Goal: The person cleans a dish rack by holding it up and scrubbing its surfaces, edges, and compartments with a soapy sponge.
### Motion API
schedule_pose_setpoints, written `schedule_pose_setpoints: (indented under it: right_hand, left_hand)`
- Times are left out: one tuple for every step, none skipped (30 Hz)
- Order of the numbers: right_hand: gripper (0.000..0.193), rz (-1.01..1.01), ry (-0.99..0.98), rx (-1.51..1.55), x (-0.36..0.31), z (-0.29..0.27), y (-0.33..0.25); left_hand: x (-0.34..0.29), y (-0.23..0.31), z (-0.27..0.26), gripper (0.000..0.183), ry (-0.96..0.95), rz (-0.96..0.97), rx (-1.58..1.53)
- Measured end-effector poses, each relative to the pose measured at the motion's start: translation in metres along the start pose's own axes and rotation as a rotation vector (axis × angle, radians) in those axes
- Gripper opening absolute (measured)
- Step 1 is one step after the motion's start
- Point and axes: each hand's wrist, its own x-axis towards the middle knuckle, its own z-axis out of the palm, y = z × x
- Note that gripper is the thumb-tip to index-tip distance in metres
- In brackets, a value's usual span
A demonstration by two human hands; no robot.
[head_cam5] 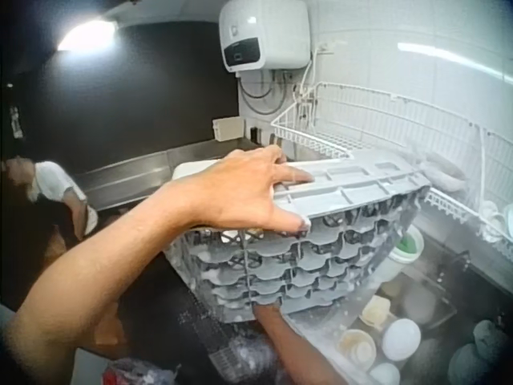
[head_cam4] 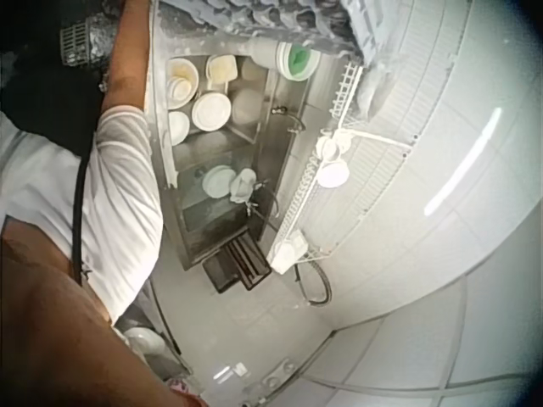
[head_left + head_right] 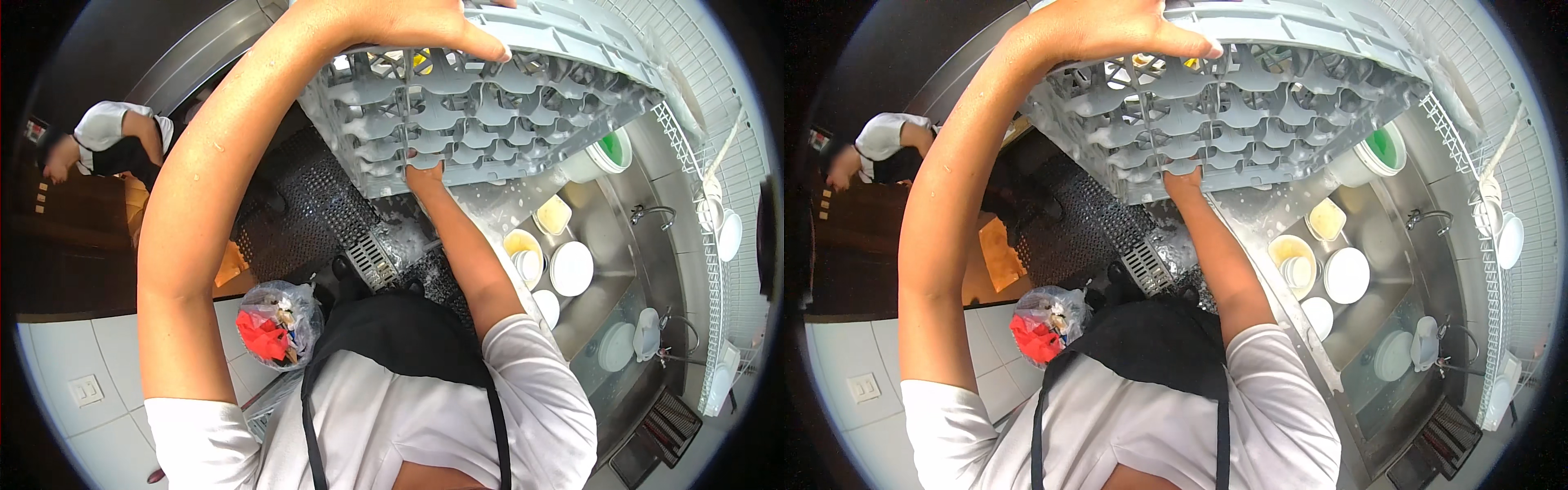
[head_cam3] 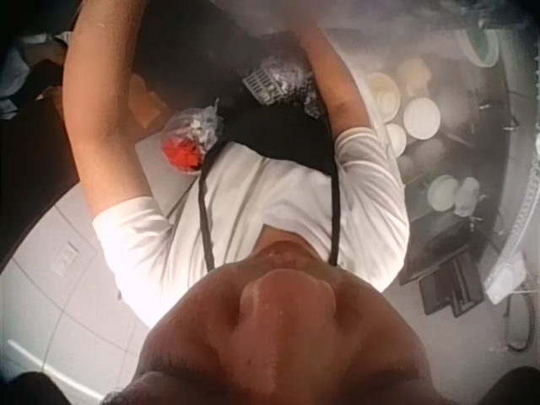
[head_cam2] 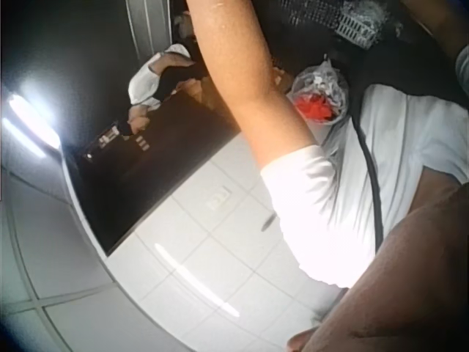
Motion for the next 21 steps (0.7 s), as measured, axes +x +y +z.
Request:
schedule_pose_setpoints:
  right_hand:
    - [0.035,0.004,0.017,0.025,0.002,0.003,0.000]
    - [0.035,0.009,0.035,0.049,0.003,0.005,0.001]
    - [0.035,0.008,0.035,0.045,0.002,0.006,0.004]
    - [0.034,-0.007,0.000,0.065,0.002,0.004,0.002]
    - [0.034,-0.022,-0.036,0.083,0.001,0.002,0.000]
    - [0.034,-0.030,-0.036,0.081,-0.002,-0.001,0.000]
    - [0.034,-0.075,0.033,0.028,-0.007,-0.004,0.001]
    - [0.035,-0.118,0.100,-0.025,-0.012,-0.009,0.001]
    - [0.035,-0.133,0.095,-0.118,-0.015,-0.013,0.000]
    - [0.035,-0.139,0.094,-0.121,-0.025,-0.013,0.003]
    - [0.036,-0.189,0.090,-0.115,-0.038,-0.012,0.008]
    - [0.038,-0.239,0.086,-0.109,-0.052,-0.010,0.012]
    - [0.038,-0.255,0.087,-0.110,-0.066,-0.011,0.008]
    - [0.042,-0.156,0.181,0.021,-0.083,-0.014,0.002]
    - [0.046,-0.057,0.273,0.153,-0.093,-0.015,-0.002]
    - [0.046,-0.057,0.270,0.151,-0.099,-0.012,0.001]
    - [0.047,-0.046,0.328,0.131,-0.103,-0.008,0.008]
    - [0.048,-0.036,0.386,0.112,-0.105,-0.004,0.012]
    - [0.041,-0.023,0.324,0.169,-0.101,-0.032,0.000]
    - [0.041,-0.028,0.320,0.166,-0.096,-0.031,0.001]
    - [0.038,-0.033,0.317,0.121,-0.089,-0.029,0.001]
  left_hand:
    - [-0.001,0.000,-0.001,0.089,0.002,-0.001,-0.001]
    - [-0.001,-0.001,-0.002,0.089,0.005,-0.009,0.019]
    - [-0.002,-0.002,-0.002,0.089,0.007,-0.017,0.037]
    - [-0.003,-0.003,-0.003,0.089,0.013,-0.022,0.039]
    - [-0.003,-0.004,-0.003,0.089,0.004,-0.036,0.035]
    - [-0.003,-0.005,-0.003,0.088,-0.004,-0.050,0.031]
    - [-0.002,-0.010,0.000,0.086,0.020,0.020,0.006]
    - [-0.001,-0.010,0.000,0.086,0.025,0.016,0.005]
    - [0.000,-0.010,0.002,0.086,0.030,0.007,0.017]
    - [-0.001,-0.008,0.001,0.085,0.035,-0.004,0.028]
    - [-0.006,-0.001,-0.008,0.084,0.009,0.029,-0.018]
    - [-0.005,-0.002,-0.006,0.084,0.012,0.026,-0.021]
    - [-0.005,-0.004,-0.006,0.084,0.022,0.015,0.003]
    - [-0.005,-0.007,-0.003,0.083,0.029,0.006,0.019]
    - [-0.006,-0.012,-0.001,0.083,0.035,-0.006,0.018]
    - [-0.005,-0.012,0.000,0.083,0.051,0.029,-0.007]
    - [-0.004,-0.013,0.001,0.083,0.066,0.063,-0.032]
    - [-0.002,-0.013,0.002,0.083,0.067,0.058,-0.034]
    - [-0.002,-0.014,0.004,0.083,0.067,0.062,-0.019]
    - [-0.001,-0.014,0.003,0.083,0.071,0.069,-0.003]
    - [0.000,-0.013,0.004,0.083,0.069,0.056,0.012]
